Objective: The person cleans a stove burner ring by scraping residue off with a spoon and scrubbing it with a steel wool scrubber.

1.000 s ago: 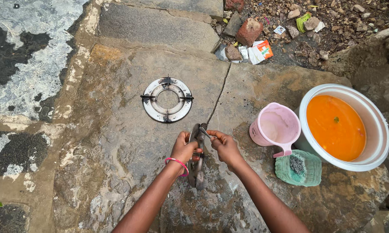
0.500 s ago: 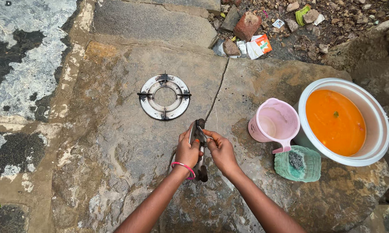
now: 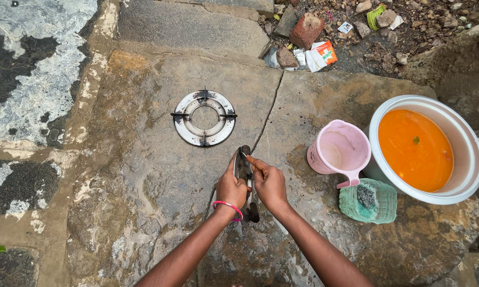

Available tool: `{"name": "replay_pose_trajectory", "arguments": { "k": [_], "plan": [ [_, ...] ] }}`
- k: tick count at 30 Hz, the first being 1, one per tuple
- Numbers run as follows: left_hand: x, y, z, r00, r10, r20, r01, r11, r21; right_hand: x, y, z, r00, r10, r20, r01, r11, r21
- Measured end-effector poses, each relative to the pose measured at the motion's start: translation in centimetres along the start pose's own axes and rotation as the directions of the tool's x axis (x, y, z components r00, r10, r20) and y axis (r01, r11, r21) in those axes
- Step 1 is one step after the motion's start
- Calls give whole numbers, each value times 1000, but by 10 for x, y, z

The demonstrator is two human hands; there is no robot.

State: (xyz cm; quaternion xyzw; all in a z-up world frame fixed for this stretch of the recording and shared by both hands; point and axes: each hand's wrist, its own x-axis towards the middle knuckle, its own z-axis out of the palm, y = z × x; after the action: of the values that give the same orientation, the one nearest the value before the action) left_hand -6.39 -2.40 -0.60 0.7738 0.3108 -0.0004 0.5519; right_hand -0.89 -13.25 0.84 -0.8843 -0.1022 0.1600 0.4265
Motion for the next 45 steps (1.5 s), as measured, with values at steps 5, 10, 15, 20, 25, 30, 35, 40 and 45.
{"name": "replay_pose_trajectory", "arguments": {
  "k": [5,10,15,20,25,30,35,40,45],
  "plan": [
    [-2,-2,-1,996,85,-16,-83,991,106,-6,22,12,997,-63,46,37,901,431],
    [-13,0,4,995,74,-68,-73,997,10,11,28,10,996,-47,74,6,878,479],
    [-5,0,-2,991,126,-48,-123,991,58,-7,23,14,997,-5,72,-26,908,419],
    [-1,4,-1,999,20,29,-25,988,151,7,21,10,999,13,40,-30,902,430],
    [-17,-1,8,996,-29,81,8,968,249,16,14,3,986,-151,-70,166,895,415],
    [-5,-10,19,966,257,6,-255,955,152,-17,-10,0,997,-72,-5,68,911,406],
    [6,-9,19,967,252,-39,-241,952,189,-31,23,-15,999,52,-1,-47,903,428],
    [28,-2,-17,993,-20,113,53,953,-300,-41,105,-19,969,240,-64,-209,926,314],
    [47,-30,-31,995,-47,84,70,954,-293,-54,161,-29,934,344,-94,-355,922,-155]
  ]
}}
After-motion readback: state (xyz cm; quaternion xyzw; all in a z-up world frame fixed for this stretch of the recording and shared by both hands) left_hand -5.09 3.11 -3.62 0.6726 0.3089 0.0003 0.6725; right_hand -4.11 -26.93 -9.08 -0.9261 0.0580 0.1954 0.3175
